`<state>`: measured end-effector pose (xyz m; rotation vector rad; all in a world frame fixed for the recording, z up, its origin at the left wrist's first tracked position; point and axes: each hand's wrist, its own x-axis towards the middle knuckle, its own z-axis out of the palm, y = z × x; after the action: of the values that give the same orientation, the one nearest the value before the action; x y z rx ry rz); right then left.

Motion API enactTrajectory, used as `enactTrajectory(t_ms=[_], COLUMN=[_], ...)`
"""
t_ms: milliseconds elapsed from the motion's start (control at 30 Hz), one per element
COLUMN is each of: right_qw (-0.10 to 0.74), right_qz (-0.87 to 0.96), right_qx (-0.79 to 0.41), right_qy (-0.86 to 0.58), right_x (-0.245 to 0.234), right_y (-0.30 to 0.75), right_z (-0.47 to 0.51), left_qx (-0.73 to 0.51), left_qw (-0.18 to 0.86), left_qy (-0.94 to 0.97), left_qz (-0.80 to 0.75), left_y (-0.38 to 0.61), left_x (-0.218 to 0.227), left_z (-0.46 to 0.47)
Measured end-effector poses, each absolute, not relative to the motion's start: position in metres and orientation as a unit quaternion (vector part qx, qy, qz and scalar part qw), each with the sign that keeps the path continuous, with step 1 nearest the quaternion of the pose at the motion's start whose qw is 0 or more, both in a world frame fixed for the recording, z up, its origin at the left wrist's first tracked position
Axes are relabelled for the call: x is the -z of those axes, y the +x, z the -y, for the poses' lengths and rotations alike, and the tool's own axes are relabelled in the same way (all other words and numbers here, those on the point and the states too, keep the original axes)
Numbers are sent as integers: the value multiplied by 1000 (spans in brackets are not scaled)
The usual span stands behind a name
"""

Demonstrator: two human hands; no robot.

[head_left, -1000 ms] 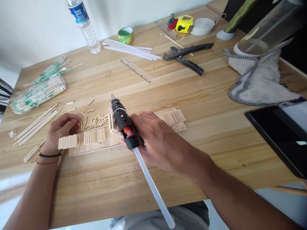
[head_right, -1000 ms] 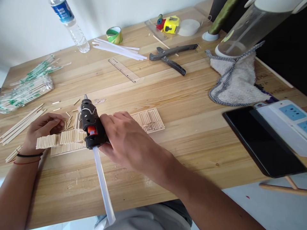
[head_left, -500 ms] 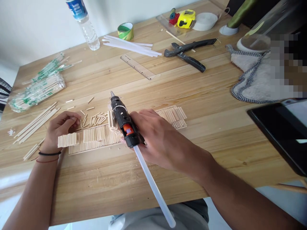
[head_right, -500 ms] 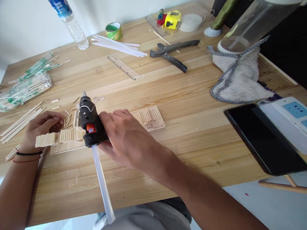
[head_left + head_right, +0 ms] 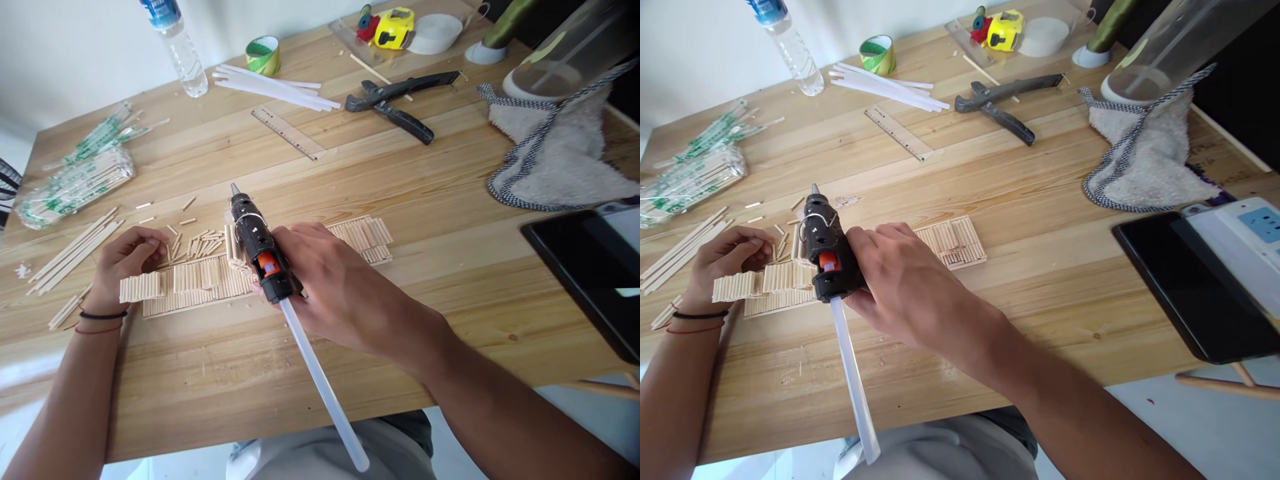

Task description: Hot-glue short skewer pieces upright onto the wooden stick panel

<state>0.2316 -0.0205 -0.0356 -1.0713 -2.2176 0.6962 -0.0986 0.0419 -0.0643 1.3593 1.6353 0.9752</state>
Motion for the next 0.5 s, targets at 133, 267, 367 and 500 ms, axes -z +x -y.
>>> enactTrajectory(t_ms=[133, 267, 367, 500], right_qw=[291, 289, 285, 283], right_qz=[830, 828, 828, 828], right_qx=[-261, -261, -260, -255], right_qy=[-399, -404, -407, -411], right_x=[36, 37, 37, 36], right_y=[231, 231, 231, 232], right_z=[20, 21, 21, 22], left_qx=[-389, -389, -390, -385], left_qw=[395, 396, 394, 381], left_qy=[536, 539, 538, 547], left_qz=[-637, -634, -635, -638], left_y=[-96, -97, -97, -96], left_x=[63, 64, 64, 64], left_z=[-42, -43, -43, -42])
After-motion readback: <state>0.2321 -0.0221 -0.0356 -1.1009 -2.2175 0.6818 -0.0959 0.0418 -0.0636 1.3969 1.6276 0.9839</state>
